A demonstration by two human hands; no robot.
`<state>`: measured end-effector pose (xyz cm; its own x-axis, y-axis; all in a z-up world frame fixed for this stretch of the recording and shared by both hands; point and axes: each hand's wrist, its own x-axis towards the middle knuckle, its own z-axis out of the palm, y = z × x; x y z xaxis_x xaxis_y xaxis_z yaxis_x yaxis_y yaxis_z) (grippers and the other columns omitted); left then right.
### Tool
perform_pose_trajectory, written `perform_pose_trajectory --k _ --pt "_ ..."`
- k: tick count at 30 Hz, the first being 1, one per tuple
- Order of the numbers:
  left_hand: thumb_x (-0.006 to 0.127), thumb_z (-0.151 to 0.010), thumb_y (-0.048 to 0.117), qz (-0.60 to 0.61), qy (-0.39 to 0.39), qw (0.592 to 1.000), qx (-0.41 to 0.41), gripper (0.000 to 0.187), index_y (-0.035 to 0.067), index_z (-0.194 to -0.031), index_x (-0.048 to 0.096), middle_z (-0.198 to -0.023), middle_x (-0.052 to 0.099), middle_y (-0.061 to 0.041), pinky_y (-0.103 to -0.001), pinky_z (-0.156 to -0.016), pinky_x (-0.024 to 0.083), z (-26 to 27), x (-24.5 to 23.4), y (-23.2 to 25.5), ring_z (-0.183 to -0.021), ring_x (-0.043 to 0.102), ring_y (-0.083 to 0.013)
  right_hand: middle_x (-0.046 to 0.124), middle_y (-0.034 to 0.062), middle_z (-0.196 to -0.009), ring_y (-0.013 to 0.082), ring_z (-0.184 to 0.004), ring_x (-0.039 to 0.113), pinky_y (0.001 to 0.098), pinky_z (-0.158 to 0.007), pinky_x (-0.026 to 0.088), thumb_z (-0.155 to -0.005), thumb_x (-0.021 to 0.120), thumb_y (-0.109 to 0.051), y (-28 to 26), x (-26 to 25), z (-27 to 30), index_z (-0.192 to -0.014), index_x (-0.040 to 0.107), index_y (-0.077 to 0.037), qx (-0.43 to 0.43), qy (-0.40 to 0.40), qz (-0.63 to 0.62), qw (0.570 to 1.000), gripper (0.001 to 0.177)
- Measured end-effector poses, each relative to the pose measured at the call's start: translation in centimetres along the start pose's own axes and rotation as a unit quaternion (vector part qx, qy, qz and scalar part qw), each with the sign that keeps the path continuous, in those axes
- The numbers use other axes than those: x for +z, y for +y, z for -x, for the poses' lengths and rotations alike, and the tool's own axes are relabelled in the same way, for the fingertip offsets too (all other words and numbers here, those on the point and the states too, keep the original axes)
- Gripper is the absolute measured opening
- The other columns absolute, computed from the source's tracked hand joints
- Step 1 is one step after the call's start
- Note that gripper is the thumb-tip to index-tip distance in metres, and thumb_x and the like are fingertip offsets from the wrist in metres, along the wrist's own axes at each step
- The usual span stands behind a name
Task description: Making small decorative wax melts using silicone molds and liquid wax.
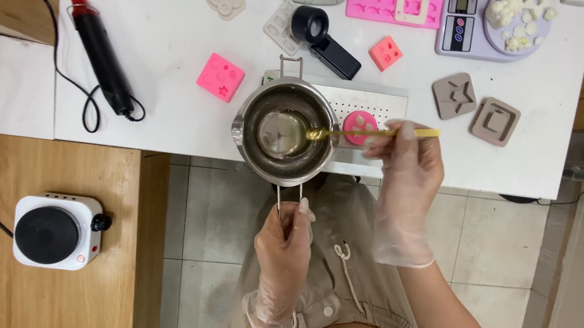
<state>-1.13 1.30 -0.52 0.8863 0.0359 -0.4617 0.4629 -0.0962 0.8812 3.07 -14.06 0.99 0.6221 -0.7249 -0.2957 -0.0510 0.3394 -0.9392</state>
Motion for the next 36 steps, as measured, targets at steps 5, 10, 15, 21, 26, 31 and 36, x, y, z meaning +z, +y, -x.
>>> perform_pose_trajectory --k 5,10,15,21,26,31,36 --pt "0.068 -0.094 0.014 0.022 0.014 0.999 -0.031 0.019 -0.001 -0.083 0.069 -0.064 0.065 -0.002 -0.022 -0.046 0.039 0.7 -1.2 0.6 -0.051 0.047 -0.0077 0.066 0.0066 -0.099 0.0135 -0.084 0.065 0.0290 -0.084 0.061 -0.108 0.052 -0.013 1.7 0.9 3.1 -0.116 0.058 -0.004 -0.118 -0.107 0.082 0.984 0.013" --pt "0.068 -0.094 0.014 -0.001 0.026 0.999 -0.047 0.019 -0.001 -0.082 0.071 -0.064 0.066 -0.003 -0.024 -0.047 0.038 0.6 -2.3 0.8 -0.051 0.045 -0.0086 0.067 0.0038 -0.095 0.0134 -0.082 0.066 0.0286 -0.083 0.063 -0.107 0.054 -0.024 0.7 -0.4 1.9 -0.114 0.059 -0.009 -0.098 -0.054 0.079 0.991 0.017" --pt "0.068 -0.094 0.015 -0.009 0.028 0.999 -0.042 0.019 0.000 -0.083 0.071 -0.067 0.068 -0.002 -0.024 -0.047 0.038 0.1 -2.4 0.2 -0.051 0.045 -0.0079 0.063 0.0015 -0.082 0.0093 -0.074 0.061 0.0234 -0.077 0.056 -0.111 0.051 -0.023 0.1 -3.5 -2.9 -0.109 0.059 -0.009 -0.069 0.046 0.065 0.994 0.016" --pt "0.068 -0.094 0.015 -0.010 0.010 0.998 -0.068 0.019 0.000 -0.083 0.070 -0.064 0.066 -0.003 -0.024 -0.045 0.037 0.2 -1.8 0.3 -0.049 0.045 -0.0082 0.061 0.0025 -0.089 0.0115 -0.081 0.062 0.0270 -0.081 0.058 -0.114 0.048 -0.022 2.0 -5.3 -4.4 -0.113 0.056 -0.008 -0.168 -0.008 0.146 0.975 0.015" --pt "0.067 -0.095 0.012 0.017 -0.008 0.999 -0.042 0.018 0.000 -0.083 0.070 -0.062 0.062 -0.002 -0.022 -0.042 0.033 0.4 -1.9 0.6 -0.047 0.041 -0.0062 0.061 0.0025 -0.092 0.0114 -0.084 0.062 0.0279 -0.084 0.058 -0.113 0.049 -0.025 2.3 -5.1 -4.4 -0.113 0.055 -0.009 -0.187 -0.021 0.164 0.968 0.017" --pt "0.067 -0.095 0.013 0.014 -0.002 0.997 -0.076 0.019 -0.001 -0.084 0.071 -0.067 0.066 -0.004 -0.023 -0.044 0.037 0.3 -1.9 1.1 -0.050 0.044 -0.0075 0.060 0.0037 -0.091 0.0120 -0.082 0.062 0.0283 -0.083 0.059 -0.114 0.048 -0.021 2.3 -5.0 -4.6 -0.113 0.054 -0.007 -0.200 -0.029 0.181 0.963 0.016" --pt "0.067 -0.095 0.014 0.011 -0.005 0.999 -0.036 0.018 0.000 -0.083 0.069 -0.061 0.061 -0.001 -0.023 -0.041 0.033 0.2 -1.9 0.5 -0.047 0.041 -0.0063 0.059 0.0033 -0.095 0.0113 -0.085 0.061 0.0283 -0.085 0.058 -0.114 0.049 -0.022 2.2 -5.3 -4.2 -0.113 0.054 -0.007 -0.184 -0.029 0.185 0.965 0.016"
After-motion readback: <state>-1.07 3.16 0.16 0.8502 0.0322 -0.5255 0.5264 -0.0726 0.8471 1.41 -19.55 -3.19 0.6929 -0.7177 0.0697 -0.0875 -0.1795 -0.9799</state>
